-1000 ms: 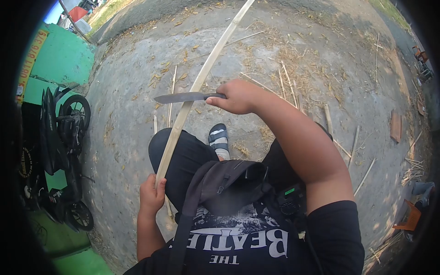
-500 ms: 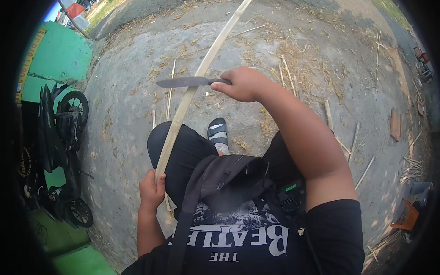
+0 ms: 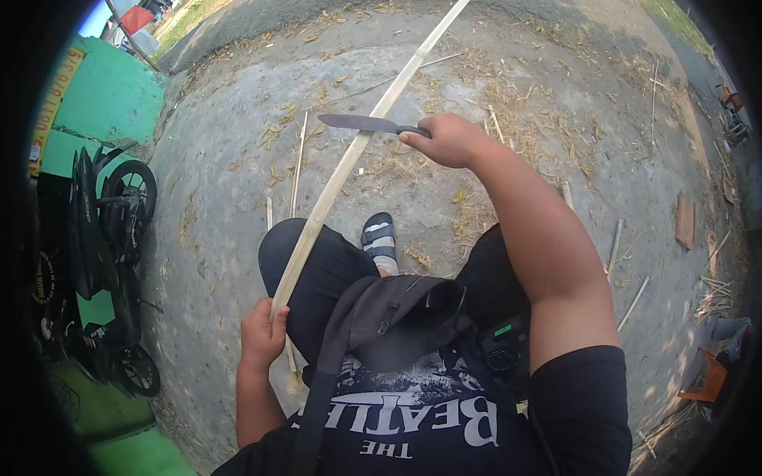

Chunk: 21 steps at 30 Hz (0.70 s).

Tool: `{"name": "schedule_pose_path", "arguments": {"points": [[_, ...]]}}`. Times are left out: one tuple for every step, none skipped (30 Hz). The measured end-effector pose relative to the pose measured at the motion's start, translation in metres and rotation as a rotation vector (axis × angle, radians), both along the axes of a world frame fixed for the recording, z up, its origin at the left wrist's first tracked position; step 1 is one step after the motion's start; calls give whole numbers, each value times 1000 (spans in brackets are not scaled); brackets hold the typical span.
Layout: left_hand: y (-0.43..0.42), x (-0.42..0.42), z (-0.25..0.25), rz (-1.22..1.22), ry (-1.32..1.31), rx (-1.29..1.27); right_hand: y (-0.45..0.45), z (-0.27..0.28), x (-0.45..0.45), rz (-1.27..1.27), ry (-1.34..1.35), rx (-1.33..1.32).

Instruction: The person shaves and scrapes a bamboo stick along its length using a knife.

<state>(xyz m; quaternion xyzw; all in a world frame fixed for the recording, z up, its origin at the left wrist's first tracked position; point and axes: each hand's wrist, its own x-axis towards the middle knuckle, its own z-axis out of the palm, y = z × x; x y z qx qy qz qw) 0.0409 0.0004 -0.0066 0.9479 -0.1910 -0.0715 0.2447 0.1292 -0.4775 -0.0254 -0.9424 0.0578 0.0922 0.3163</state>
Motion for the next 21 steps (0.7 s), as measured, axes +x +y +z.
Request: {"name": "schedule_pose_path", "arguments": {"points": [[1,1,0,-2,7,-3,2,1,-2,19,-13,25],[1,1,-1,0,17,-8,8,0,-6,42,-22,48],[2,0,-2,3,30,-11,17,5,-10,65,-28,73],[1,0,-3,2,25,-9,28,12,-15,133,-32,61],[-1,0,-3,1,23,-7,39,20,-21,200,-34,49],[-2,0,-4,1,21,-5,45,23,-24,268,-36,38],[-1,0,-7,-2,-1,-12,45,9,-23,268,-134,59],[-1,0,-12,-4,-24,-21,36,0,-17,214,-116,58],[1,-1,-14,-8,-46,-28,23,-6,-8,158,-98,57],[0,-1,-12,-8,-33,-15,15,-3,-3,100,-88,50],[0,1,-8,-3,-24,-4,10,-1,-1,107,-24,17],[0,0,-4,4,-10,11,14,0,-1,107,-25,16],[0,-1,0,9,7,8,23,-2,-2,107,-23,19],[-2,-1,3,13,25,5,31,-3,-5,106,-19,22],[-3,-1,4,16,43,3,41,3,-10,158,-22,5],[-2,0,2,13,31,-10,44,7,-11,183,-22,-7],[-2,0,-2,9,21,-23,47,11,-12,207,-20,-17],[0,-1,-5,7,13,-35,49,11,-15,233,-16,-27],[2,-4,-8,-6,-10,-32,37,4,-9,157,-43,2],[3,-5,-12,-20,-41,-33,23,1,-2,35,-22,41],[1,-2,-12,-35,-84,-39,14,0,-2,53,24,35]]}}
